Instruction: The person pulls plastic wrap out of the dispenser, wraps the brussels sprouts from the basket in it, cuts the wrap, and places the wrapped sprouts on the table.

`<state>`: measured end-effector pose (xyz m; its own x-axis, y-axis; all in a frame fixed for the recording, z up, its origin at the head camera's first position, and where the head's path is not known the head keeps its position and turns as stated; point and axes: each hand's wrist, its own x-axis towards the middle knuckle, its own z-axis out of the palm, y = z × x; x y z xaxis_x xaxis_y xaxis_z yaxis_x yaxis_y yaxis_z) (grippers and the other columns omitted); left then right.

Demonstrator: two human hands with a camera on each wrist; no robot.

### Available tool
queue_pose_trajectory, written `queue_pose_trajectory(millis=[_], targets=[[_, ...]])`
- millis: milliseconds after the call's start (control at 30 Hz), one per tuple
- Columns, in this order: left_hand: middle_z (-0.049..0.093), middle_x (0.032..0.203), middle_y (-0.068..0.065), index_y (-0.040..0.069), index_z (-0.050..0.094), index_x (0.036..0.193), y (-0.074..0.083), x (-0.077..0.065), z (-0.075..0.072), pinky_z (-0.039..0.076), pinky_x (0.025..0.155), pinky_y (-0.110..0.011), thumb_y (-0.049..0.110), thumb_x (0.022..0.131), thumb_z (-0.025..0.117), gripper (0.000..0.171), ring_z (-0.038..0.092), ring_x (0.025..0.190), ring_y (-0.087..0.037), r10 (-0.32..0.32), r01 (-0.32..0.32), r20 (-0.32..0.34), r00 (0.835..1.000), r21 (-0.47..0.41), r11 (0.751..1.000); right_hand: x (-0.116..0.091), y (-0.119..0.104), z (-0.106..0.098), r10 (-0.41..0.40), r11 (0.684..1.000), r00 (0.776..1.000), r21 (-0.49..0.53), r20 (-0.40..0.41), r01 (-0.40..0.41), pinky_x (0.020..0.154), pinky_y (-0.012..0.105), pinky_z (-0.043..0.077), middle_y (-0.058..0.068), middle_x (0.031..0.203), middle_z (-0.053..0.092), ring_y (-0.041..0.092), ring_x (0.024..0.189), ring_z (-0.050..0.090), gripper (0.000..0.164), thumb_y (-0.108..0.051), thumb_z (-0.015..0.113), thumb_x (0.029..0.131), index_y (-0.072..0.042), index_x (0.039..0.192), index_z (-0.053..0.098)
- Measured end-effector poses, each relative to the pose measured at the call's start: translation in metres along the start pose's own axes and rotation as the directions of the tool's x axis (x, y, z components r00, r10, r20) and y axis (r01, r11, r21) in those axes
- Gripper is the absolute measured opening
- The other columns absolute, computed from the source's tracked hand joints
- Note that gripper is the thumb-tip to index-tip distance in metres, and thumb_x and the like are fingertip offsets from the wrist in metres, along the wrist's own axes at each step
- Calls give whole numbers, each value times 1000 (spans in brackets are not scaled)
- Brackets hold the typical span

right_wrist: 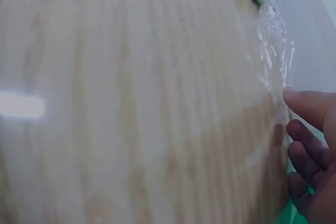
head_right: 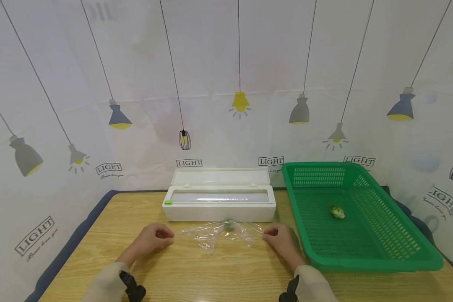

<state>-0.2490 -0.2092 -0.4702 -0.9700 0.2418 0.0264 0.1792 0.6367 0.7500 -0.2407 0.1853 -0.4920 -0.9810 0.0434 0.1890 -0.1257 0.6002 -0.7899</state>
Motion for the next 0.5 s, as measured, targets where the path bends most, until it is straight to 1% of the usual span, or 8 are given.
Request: queue_pose_trajectory(millis=[100, 200, 300, 367, 433, 500], targets=[[60, 83, 0, 6, 68, 85, 7, 0, 0, 45, 69, -30, 8, 76, 74, 12, 53, 77, -14, -43, 43, -23, 999, -3, 999, 1, -4, -1, 1, 1000, 1000, -8, 4, -1, 64, 28, 46, 6, 75, 65, 16, 70, 57, 8, 0, 74, 71, -1, 77, 69], [59, 84, -1, 7, 68, 86, 18, 1, 3, 46, 68, -30, 6, 75, 74, 12, 53, 78, -15, -48, 48, -53, 997, 10, 999, 1, -10, -1, -17, 1000, 1000, -20, 4, 17, 60, 26, 44, 4, 73, 64, 15, 68, 54, 7, 0, 72, 72, -2, 78, 69], [60, 83, -1, 7, 68, 85, 33, 2, 10, 45, 67, -31, 4, 76, 72, 10, 53, 77, -15, -8, 8, -79, 997, 9, 1000, 2, -18, 1, -65, 998, 998, -20, -1, 65, 58, 26, 43, 4, 72, 63, 14, 65, 52, 6, 0, 71, 73, -2, 78, 70], [60, 83, -2, 5, 68, 85, 43, 4, 16, 46, 67, -29, 3, 77, 71, 8, 53, 76, -15, 42, -42, -83, 996, -1, 999, 4, -24, 4, -103, 994, 995, -23, -5, 103, 58, 26, 43, 4, 72, 64, 14, 65, 53, 5, 0, 71, 73, -1, 78, 70], [61, 81, -2, 3, 68, 85, 54, 6, 24, 46, 66, -28, 2, 78, 70, 7, 54, 74, -14, 83, -85, -81, 993, -27, 996, 6, -30, 8, -130, 991, 992, -18, 2, 130, 59, 26, 44, 4, 73, 65, 14, 65, 53, 5, -1, 71, 74, 0, 79, 70], [62, 79, -3, 1, 67, 84, 65, 7, 35, 47, 64, -26, 1, 78, 69, 7, 55, 72, -13, 124, -129, -82, 989, -61, 990, 8, -36, 12, -139, 990, 990, -14, 12, 140, 59, 27, 45, 4, 73, 65, 14, 65, 54, 5, -1, 71, 74, -1, 79, 70]])
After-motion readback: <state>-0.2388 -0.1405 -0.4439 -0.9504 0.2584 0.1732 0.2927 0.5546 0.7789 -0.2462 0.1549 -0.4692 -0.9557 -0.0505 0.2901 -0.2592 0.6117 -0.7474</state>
